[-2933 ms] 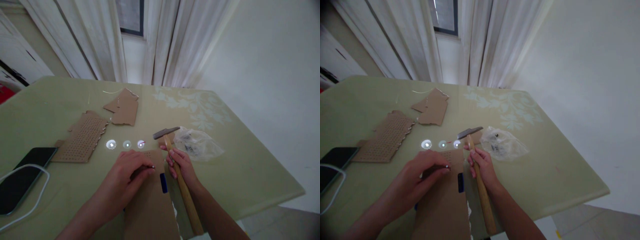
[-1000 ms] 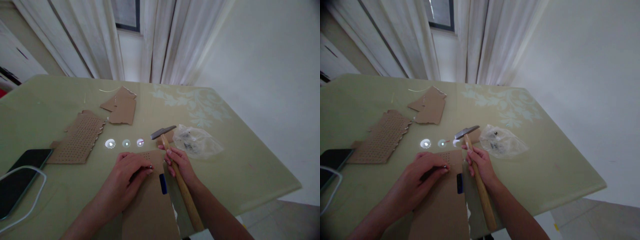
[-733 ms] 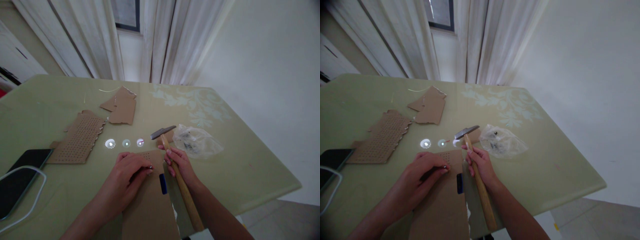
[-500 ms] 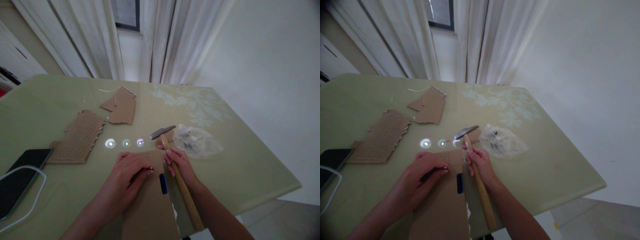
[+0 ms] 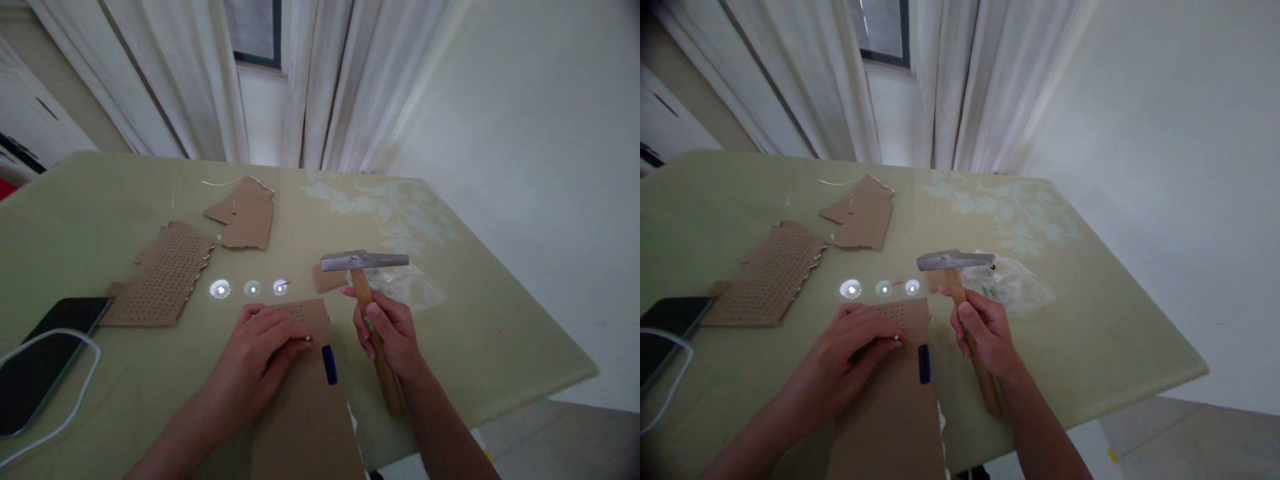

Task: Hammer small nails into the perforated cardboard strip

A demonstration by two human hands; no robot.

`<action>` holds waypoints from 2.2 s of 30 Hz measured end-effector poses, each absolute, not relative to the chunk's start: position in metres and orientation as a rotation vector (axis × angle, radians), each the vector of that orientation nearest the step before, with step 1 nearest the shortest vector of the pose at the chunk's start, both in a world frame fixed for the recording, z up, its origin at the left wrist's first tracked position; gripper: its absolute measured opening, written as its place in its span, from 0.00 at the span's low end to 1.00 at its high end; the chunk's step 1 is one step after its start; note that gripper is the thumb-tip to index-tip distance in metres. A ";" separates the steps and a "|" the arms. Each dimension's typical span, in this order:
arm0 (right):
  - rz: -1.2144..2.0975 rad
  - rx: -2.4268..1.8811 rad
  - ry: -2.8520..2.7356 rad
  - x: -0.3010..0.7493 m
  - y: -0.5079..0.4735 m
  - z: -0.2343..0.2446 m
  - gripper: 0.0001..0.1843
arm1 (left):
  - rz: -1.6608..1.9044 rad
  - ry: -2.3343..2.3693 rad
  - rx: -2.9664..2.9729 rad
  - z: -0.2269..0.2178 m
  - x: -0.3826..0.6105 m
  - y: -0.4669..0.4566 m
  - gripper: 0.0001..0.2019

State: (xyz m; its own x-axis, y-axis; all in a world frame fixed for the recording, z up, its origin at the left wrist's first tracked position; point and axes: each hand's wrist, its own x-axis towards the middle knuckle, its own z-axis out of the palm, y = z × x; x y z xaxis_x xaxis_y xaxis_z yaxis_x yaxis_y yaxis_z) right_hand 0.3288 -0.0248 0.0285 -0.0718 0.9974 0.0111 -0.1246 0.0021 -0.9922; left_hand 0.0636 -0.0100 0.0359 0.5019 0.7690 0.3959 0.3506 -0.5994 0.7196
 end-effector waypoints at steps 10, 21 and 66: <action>1.352 -1.425 -1.952 0.357 -0.063 0.119 0.22 | 1.031 0.902 2.179 0.032 0.066 -0.008 0.09; 1.245 -1.549 -2.043 0.340 -0.065 0.147 0.24 | 1.000 0.925 2.209 0.030 0.068 -0.008 0.08; 1.264 -1.557 -2.013 0.341 -0.079 0.129 0.24 | 0.887 0.980 2.222 0.027 0.069 -0.010 0.09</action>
